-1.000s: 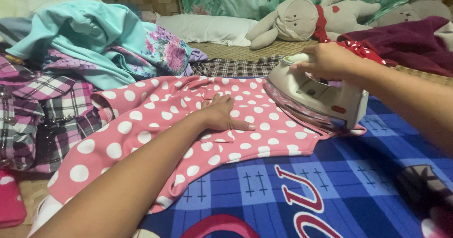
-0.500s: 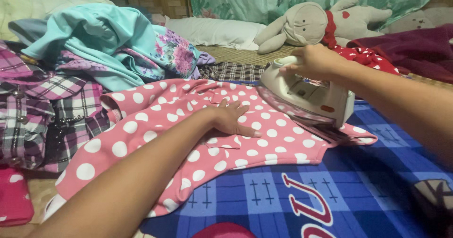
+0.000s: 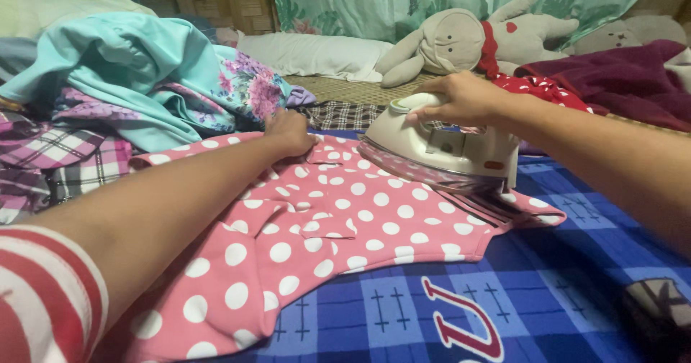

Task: The person folds a red heart-patterned garment and then irons a pink polka-dotted garment on a blue checkered surface. The person uses an iron to smooth the pink garment and places the folded red garment aside.

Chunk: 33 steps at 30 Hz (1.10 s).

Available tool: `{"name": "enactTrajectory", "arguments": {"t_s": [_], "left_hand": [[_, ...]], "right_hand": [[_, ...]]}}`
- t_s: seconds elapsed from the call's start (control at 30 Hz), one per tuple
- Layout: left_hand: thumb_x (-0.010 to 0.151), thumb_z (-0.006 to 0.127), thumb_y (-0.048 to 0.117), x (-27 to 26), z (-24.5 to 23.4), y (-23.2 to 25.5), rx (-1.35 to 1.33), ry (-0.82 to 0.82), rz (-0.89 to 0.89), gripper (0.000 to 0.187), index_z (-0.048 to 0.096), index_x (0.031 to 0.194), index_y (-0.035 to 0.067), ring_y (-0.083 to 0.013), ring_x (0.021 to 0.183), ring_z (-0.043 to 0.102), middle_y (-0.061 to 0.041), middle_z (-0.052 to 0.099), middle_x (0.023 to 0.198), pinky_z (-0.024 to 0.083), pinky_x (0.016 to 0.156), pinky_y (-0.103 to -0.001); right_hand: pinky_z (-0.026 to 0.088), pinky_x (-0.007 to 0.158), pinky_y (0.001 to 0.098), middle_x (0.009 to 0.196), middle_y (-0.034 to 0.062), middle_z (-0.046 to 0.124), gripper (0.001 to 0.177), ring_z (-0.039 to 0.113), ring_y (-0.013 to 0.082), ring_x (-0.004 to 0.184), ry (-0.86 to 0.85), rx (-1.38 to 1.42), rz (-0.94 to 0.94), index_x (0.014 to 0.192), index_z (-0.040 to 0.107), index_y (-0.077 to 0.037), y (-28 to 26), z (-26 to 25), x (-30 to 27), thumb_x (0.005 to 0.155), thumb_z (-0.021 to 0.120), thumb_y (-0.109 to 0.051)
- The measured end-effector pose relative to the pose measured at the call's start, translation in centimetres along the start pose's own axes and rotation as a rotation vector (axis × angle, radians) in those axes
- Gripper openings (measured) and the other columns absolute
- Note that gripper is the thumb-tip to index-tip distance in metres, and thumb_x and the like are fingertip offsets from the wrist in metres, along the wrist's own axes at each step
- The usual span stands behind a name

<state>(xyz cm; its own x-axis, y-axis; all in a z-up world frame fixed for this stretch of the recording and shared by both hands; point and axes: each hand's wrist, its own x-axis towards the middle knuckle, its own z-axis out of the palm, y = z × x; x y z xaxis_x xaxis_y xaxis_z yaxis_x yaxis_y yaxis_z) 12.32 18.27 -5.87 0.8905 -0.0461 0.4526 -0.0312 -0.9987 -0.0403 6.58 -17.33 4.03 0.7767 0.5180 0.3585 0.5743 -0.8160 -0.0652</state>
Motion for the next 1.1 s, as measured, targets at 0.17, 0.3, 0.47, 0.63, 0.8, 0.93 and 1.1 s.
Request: {"name": "enactTrajectory", "arguments": {"t_s": [0.17, 0.3, 0.47, 0.63, 0.8, 0.93, 1.1], "left_hand": [[0.09, 0.076, 0.045, 2.0, 0.3, -1.1, -0.537, -0.349, -0.042, 0.043, 0.081, 0.104, 0.005, -0.0286, 0.099, 0.069, -0.014, 0.076, 0.104, 0.052, 0.091, -0.042], [0.083, 0.085, 0.029, 3.0, 0.7, -1.2, -0.634, -0.356, -0.039, 0.031, 0.077, 0.099, 0.003, -0.0197, 0.085, 0.066, -0.004, 0.071, 0.09, 0.054, 0.078, -0.039], [0.086, 0.075, 0.021, 4.0, 0.5, -1.2, -0.854, -0.513, -0.212, 0.018, 0.076, 0.095, 0.005, -0.0183, 0.065, 0.062, -0.005, 0.07, 0.081, 0.05, 0.058, -0.038], [0.089, 0.079, 0.038, 4.6, 1.8, -1.0, -0.475, -0.442, -0.101, 0.033, 0.076, 0.096, 0.006, -0.0219, 0.074, 0.061, -0.008, 0.069, 0.085, 0.05, 0.067, -0.042], [0.083, 0.082, 0.038, 4.8, 2.8, -0.5, -0.298, -0.307, 0.162, 0.031, 0.078, 0.094, 0.009, -0.025, 0.094, 0.073, -0.01, 0.078, 0.097, 0.055, 0.087, -0.039], [0.077, 0.081, 0.028, 2.6, 0.7, 0.7, -0.202, -0.122, 0.122, 0.025, 0.075, 0.096, 0.013, -0.0293, 0.102, 0.069, -0.011, 0.076, 0.105, 0.051, 0.089, -0.046], [0.079, 0.071, 0.028, -2.1, -2.4, 4.0, -0.269, -0.16, 0.142, 0.034, 0.079, 0.108, 0.012, -0.0318, 0.105, 0.076, -0.016, 0.08, 0.111, 0.057, 0.097, -0.043]], "right_hand": [[0.054, 0.089, 0.0476, 0.109, 0.0231, 0.074, 0.074, 0.071, 0.0388, 0.1, 0.073, -0.095, 0.081, 0.136, 0.067, -0.014, -0.4, 1.1, 1.6, 0.081, 0.075, -0.063], [0.056, 0.089, 0.0451, 0.108, 0.0205, 0.076, 0.066, 0.074, 0.0354, 0.098, 0.097, -0.047, -0.006, 0.132, 0.07, -0.013, -0.5, 1.2, 2.0, 0.082, 0.075, -0.056], [0.057, 0.086, 0.0436, 0.104, 0.0169, 0.078, 0.066, 0.076, 0.0313, 0.096, 0.059, 0.079, -0.13, 0.126, 0.073, -0.013, -0.1, 0.4, 0.9, 0.078, 0.075, -0.057], [0.056, 0.085, 0.0449, 0.104, 0.0215, 0.075, 0.07, 0.073, 0.0356, 0.095, 0.078, -0.012, 0.031, 0.134, 0.067, -0.011, -1.4, 1.4, 2.5, 0.082, 0.076, -0.057], [0.056, 0.086, 0.0448, 0.104, 0.0197, 0.077, 0.067, 0.075, 0.0351, 0.094, 0.056, -0.051, -0.084, 0.129, 0.071, -0.01, -1.0, 1.2, 2.6, 0.083, 0.073, -0.058], [0.057, 0.085, 0.0449, 0.107, 0.0186, 0.077, 0.072, 0.076, 0.0342, 0.094, 0.037, -0.003, -0.174, 0.128, 0.07, -0.009, -0.9, 0.9, 2.4, 0.078, 0.074, -0.06], [0.053, 0.093, 0.0469, 0.11, 0.0233, 0.073, 0.075, 0.07, 0.0392, 0.103, 0.03, -0.081, 0.01, 0.141, 0.065, -0.019, -2.6, 1.9, 4.1, 0.081, 0.073, -0.063]]}}
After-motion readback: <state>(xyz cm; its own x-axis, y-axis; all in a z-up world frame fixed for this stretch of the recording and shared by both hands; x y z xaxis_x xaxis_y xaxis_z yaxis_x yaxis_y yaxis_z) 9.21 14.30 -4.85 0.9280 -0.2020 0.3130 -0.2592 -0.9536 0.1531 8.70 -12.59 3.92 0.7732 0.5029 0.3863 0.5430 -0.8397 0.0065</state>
